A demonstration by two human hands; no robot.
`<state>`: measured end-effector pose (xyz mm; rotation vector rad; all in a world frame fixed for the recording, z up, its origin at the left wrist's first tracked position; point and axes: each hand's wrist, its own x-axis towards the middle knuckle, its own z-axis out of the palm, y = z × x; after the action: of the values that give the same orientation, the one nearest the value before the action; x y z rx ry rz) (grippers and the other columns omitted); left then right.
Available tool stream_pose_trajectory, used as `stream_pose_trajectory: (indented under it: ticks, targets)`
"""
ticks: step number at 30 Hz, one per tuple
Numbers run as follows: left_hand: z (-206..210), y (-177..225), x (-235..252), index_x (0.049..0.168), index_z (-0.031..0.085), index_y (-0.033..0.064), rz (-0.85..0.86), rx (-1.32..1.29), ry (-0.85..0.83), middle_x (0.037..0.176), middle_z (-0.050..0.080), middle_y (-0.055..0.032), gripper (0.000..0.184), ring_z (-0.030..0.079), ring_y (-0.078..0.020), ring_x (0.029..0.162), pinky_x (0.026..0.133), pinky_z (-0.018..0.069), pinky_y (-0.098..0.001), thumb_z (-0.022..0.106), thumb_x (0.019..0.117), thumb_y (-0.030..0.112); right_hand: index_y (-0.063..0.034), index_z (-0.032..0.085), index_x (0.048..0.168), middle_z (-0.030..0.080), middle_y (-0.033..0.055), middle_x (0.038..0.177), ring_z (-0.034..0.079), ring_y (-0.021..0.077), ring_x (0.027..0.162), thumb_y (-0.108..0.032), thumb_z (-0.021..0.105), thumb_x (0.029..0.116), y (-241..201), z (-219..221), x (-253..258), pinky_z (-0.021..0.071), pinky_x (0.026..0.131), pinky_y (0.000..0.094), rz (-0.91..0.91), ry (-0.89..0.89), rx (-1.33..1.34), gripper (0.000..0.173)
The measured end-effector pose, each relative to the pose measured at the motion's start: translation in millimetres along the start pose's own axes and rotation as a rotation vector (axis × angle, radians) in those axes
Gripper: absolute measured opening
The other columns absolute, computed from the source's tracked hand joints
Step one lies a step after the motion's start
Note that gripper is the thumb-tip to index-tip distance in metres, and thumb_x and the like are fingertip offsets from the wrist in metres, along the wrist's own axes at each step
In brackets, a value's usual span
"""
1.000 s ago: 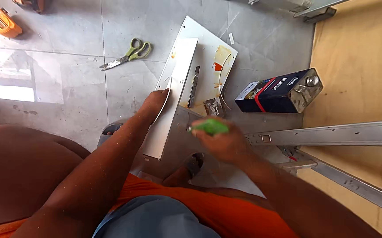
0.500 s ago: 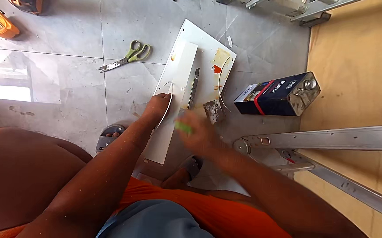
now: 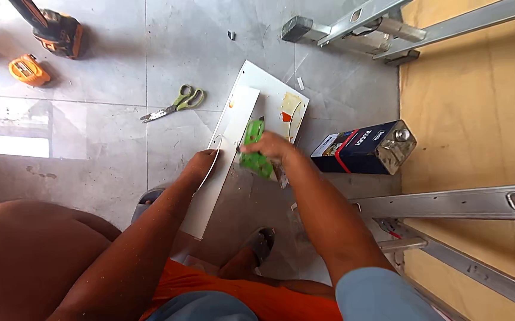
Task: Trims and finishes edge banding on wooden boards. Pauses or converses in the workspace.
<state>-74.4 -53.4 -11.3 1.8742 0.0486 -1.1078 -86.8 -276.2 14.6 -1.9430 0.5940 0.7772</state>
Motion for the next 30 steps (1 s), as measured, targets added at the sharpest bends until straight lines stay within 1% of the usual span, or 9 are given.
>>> stream_pose_trajectory:
  ticks: [4, 8, 10, 12, 14, 16, 22, 26, 30]
  targets:
    - [-8, -8, 2, 0.128, 0.064, -0.0018, 0.074, 0.098, -0.035, 0.12, 0.066, -0.0261, 0.057, 0.063, -0.0376, 0.115, 0.101, 0.0461, -0.0599, 0.031, 0.1133, 0.042, 0.0034, 0.06, 0.132, 0.066, 0.0235, 0.124, 0.064, 0.0343, 0.117, -0.027, 0.075, 0.0935, 1, -64, 45, 0.0511, 0.101, 0.0571, 0.004, 0.515, 0.162, 0.051]
    - [6, -26, 12, 0.127, 0.064, 0.0082, -0.008, -0.458, -0.172, 0.064, 0.055, -0.0019, 0.055, 0.053, -0.0128, 0.05, 0.045, 0.048, -0.029, 0.026, 0.1129, 0.046, 0.0002, 0.06, 0.134, 0.066, 0.022, 0.123, 0.065, 0.033, 0.114, -0.021, 0.071, 0.0953, 0, -88, 5, 0.0526, 0.098, 0.0561, 0.001, 0.585, 0.281, 0.046]
    - [3, -18, 7, 0.133, 0.056, 0.009, 0.055, -0.698, -0.359, 0.056, 0.048, 0.002, 0.066, 0.047, -0.0105, 0.042, 0.039, 0.0435, -0.0256, 0.01, 0.1113, 0.05, 0.0008, 0.057, 0.135, 0.067, 0.0237, 0.119, 0.067, 0.0346, 0.106, -0.022, 0.073, 0.0936, 13, -59, -3, 0.0562, 0.091, 0.0563, 0.057, 0.519, 0.348, 0.05]
    - [-4, -11, 4, 0.132, 0.056, 0.0101, 0.214, -0.828, -0.484, 0.056, 0.051, 0.0047, 0.074, 0.049, -0.0079, 0.043, 0.041, 0.0461, -0.0237, 0.011, 0.1059, 0.062, 0.0032, 0.056, 0.135, 0.066, 0.026, 0.12, 0.067, 0.0371, 0.107, -0.02, 0.077, 0.0887, 29, -12, 15, 0.0554, 0.092, 0.0574, 0.103, 0.414, 0.352, 0.055]
    - [-13, -10, 8, 0.134, 0.06, 0.0127, 0.369, -0.915, -0.601, 0.064, 0.058, 0.0052, 0.083, 0.054, -0.0073, 0.048, 0.045, 0.0498, -0.0238, 0.052, 0.0876, 0.081, 0.0051, 0.055, 0.137, 0.064, 0.0277, 0.125, 0.065, 0.0388, 0.113, -0.019, 0.078, 0.0882, 40, 29, 46, 0.0541, 0.097, 0.0586, 0.112, 0.354, 0.357, 0.06]
    - [-21, -5, 8, 0.133, 0.063, 0.0155, 0.438, -0.942, -0.681, 0.071, 0.063, 0.0029, 0.08, 0.058, -0.0083, 0.051, 0.047, 0.0512, -0.0242, 0.075, 0.0762, 0.071, 0.0037, 0.057, 0.135, 0.066, 0.0254, 0.124, 0.066, 0.036, 0.114, -0.015, 0.078, 0.0869, 43, 56, 70, 0.0545, 0.097, 0.0555, 0.061, 0.359, 0.433, 0.056]
    - [-27, -8, 8, 0.13, 0.063, 0.0179, 0.481, -0.915, -0.683, 0.079, 0.066, 0.0004, 0.057, 0.061, -0.0099, 0.056, 0.05, 0.0535, -0.0252, 0.082, 0.0826, 0.043, 0.0054, 0.026, 0.159, 0.048, 0.0324, 0.149, 0.05, 0.0436, 0.137, -0.04, 0.065, 0.0982, -16, 27, 43, 0.0414, 0.115, 0.055, -0.11, 0.681, 0.215, 0.085]
    - [-19, -1, 8, 0.129, 0.056, 0.0174, 0.474, -0.779, -0.579, 0.076, 0.062, 0.0018, 0.063, 0.059, -0.0093, 0.053, 0.048, 0.0524, -0.0251, 0.086, 0.0777, 0.041, -0.0027, 0.02, 0.162, 0.064, 0.021, 0.129, 0.07, 0.0273, 0.102, -0.038, 0.063, 0.1023, -44, 21, 10, 0.0607, 0.083, 0.0438, -0.503, 0.324, 0.708, 0.081]
    - [8, 11, -2, 0.134, 0.043, 0.0086, 0.455, -0.294, -0.283, 0.082, 0.062, 0.0043, 0.079, 0.06, -0.0062, 0.06, 0.054, 0.0539, -0.024, 0.083, 0.0714, 0.038, -0.0035, 0.025, 0.161, 0.063, 0.0227, 0.13, 0.07, 0.0252, 0.099, -0.024, 0.064, 0.1008, -51, 15, -8, 0.0594, 0.088, 0.042, -0.583, 0.41, 0.832, 0.075]
